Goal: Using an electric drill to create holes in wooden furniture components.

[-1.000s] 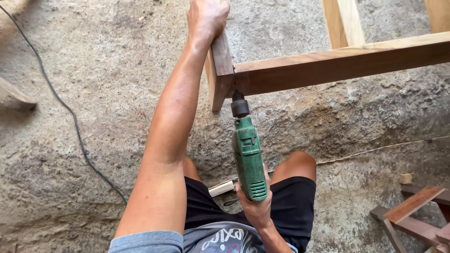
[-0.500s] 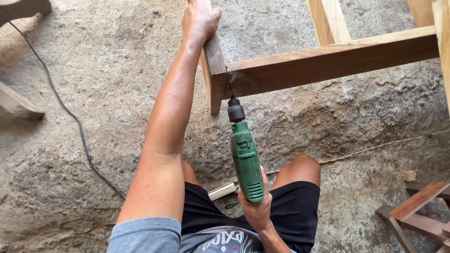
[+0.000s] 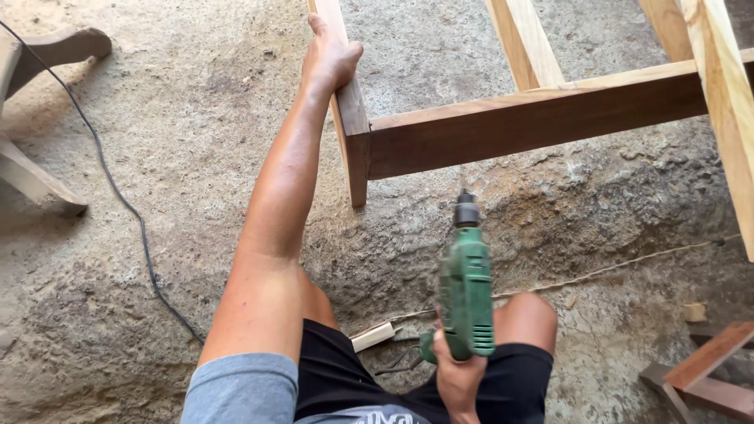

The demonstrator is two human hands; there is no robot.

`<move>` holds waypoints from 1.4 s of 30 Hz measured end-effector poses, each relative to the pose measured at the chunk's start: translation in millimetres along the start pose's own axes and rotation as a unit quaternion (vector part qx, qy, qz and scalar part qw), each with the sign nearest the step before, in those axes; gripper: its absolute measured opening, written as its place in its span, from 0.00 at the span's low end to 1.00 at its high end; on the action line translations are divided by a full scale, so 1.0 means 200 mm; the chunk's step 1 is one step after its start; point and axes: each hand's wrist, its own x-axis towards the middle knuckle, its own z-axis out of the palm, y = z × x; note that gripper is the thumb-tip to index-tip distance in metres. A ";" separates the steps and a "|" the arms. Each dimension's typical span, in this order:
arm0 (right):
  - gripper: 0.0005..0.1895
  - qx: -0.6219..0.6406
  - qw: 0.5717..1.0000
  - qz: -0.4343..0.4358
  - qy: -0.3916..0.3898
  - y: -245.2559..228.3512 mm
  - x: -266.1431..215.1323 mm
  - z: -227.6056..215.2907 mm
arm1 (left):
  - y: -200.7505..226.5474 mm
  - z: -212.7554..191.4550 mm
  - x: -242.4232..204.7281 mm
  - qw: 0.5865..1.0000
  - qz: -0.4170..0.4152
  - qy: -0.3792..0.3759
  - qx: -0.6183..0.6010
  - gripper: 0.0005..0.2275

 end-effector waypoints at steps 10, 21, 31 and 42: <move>0.25 0.114 0.975 0.166 0.089 -0.22 0.29 -0.14 | -0.07 0.05 0.07 0.997 0.013 0.067 0.030 0.29; 0.30 0.003 0.905 0.419 0.067 -0.70 0.34 -0.21 | 0.17 -0.03 0.02 0.990 -0.121 0.064 -0.009 0.32; 0.25 -0.081 0.860 0.502 0.033 -1.01 0.49 -0.01 | 0.27 -0.10 0.02 0.981 -0.193 0.003 -0.023 0.31; 0.23 -0.112 0.823 0.557 0.007 -0.96 0.73 0.13 | 0.27 -0.10 0.02 0.977 -0.210 -0.002 0.025 0.32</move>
